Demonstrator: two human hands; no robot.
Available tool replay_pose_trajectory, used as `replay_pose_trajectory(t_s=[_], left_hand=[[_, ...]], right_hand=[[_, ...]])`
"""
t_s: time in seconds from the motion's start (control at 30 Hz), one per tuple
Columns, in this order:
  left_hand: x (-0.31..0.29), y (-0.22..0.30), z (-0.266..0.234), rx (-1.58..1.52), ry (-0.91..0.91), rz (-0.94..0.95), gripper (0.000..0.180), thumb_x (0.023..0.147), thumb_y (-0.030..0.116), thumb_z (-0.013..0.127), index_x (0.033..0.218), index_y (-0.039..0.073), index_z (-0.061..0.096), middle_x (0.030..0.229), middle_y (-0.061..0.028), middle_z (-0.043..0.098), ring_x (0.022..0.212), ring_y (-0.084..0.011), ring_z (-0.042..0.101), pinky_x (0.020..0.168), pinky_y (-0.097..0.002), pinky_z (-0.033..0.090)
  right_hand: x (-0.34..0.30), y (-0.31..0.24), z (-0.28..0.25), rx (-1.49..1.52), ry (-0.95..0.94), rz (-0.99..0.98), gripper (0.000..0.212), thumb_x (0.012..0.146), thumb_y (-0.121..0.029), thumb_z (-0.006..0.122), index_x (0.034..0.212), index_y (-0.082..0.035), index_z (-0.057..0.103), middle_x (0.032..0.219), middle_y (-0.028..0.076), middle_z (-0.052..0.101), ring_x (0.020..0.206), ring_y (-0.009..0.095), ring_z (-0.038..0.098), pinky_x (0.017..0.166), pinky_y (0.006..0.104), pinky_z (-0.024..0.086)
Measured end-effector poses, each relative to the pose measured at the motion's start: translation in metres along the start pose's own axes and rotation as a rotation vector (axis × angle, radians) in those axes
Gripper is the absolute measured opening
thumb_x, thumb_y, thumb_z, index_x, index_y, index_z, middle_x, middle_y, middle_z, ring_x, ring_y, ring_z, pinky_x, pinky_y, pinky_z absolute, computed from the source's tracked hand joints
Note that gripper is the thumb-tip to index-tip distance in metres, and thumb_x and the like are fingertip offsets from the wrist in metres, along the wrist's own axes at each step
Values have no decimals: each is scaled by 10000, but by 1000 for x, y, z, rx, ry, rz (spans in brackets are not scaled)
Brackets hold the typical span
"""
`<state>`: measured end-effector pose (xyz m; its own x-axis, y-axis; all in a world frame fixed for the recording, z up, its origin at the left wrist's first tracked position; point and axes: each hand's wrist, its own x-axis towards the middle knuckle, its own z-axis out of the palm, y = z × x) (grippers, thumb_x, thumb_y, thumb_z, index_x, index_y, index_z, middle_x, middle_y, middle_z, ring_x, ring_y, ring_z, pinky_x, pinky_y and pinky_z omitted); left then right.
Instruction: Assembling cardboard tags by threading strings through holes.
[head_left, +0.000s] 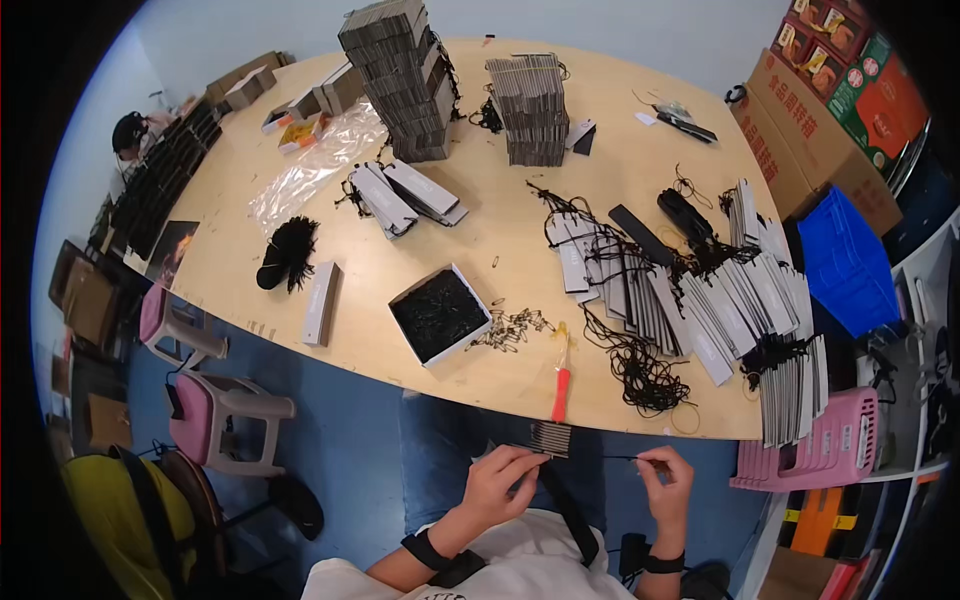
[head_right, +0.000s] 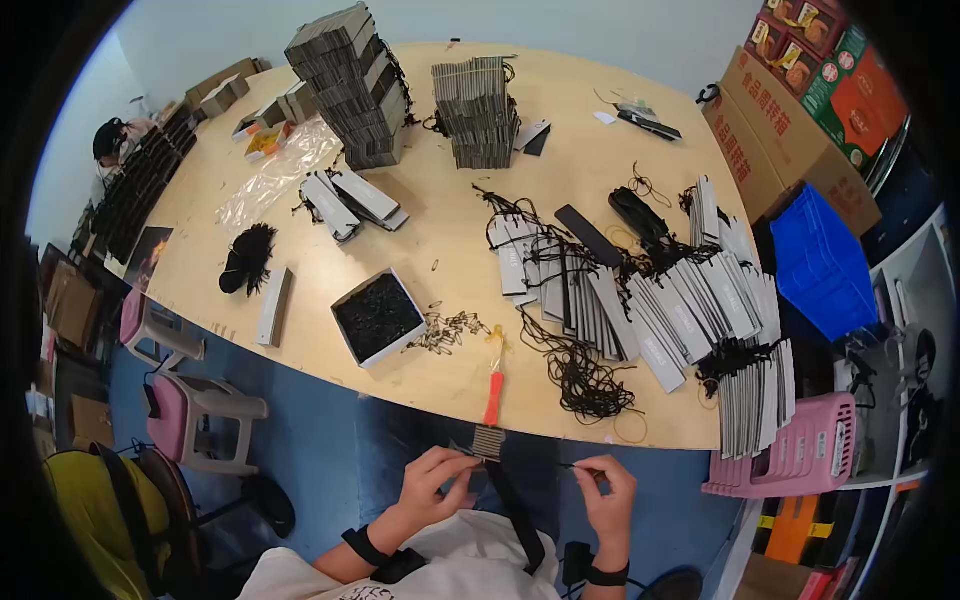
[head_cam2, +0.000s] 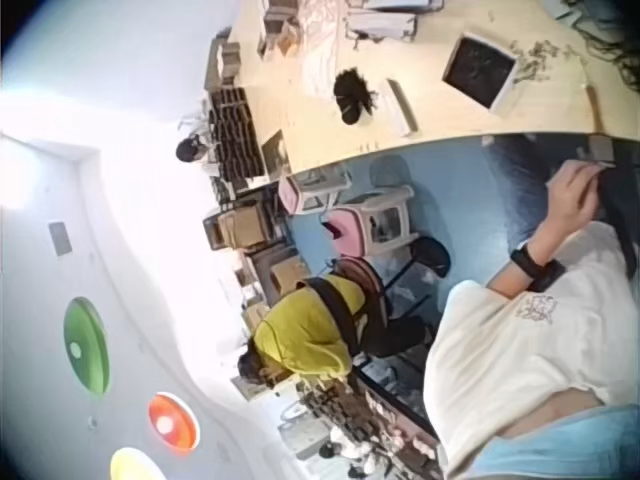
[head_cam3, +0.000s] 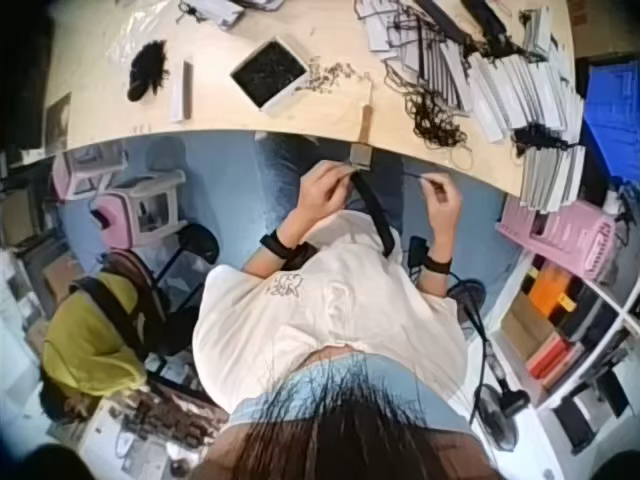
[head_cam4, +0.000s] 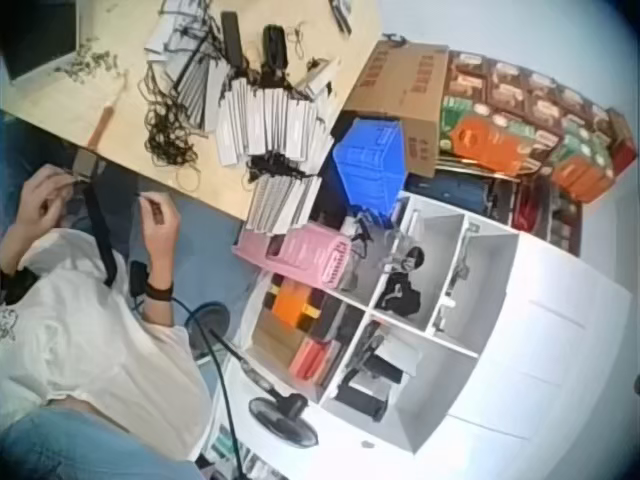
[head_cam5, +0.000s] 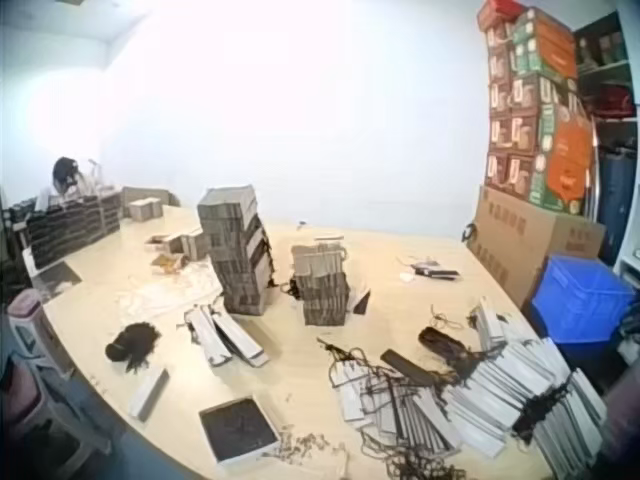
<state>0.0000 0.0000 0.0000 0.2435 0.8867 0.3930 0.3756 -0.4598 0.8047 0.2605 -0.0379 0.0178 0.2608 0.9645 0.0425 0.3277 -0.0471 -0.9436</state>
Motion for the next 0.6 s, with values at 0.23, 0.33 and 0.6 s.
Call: replay_pose_trajectory(t_s=[0.23,0.33,0.6], left_hand=[[1,0,3,9,29,16,293,737,-31,641,1004,69,709,939,-81,665,759,-221,649,617,-302,533],[0,-4,4,8,26,32,319,723,-37,636,1014,70,710,951,-78,665,771,-221,652,633,-301,537],[-2,-2,1,-7,1,46,343,716,-41,632,1034,66,704,978,-84,663,801,-225,652,651,-308,536]], right_hand=[[11,-50,15,120,-76,-214,118,779,104,673,857,16,667,818,107,674,690,161,627,615,260,499],[20,-70,26,121,-177,-395,135,745,111,695,836,16,672,798,134,685,682,206,652,612,276,513],[27,-92,44,293,-484,-440,138,729,135,688,815,29,675,830,174,701,843,312,720,699,333,571]])
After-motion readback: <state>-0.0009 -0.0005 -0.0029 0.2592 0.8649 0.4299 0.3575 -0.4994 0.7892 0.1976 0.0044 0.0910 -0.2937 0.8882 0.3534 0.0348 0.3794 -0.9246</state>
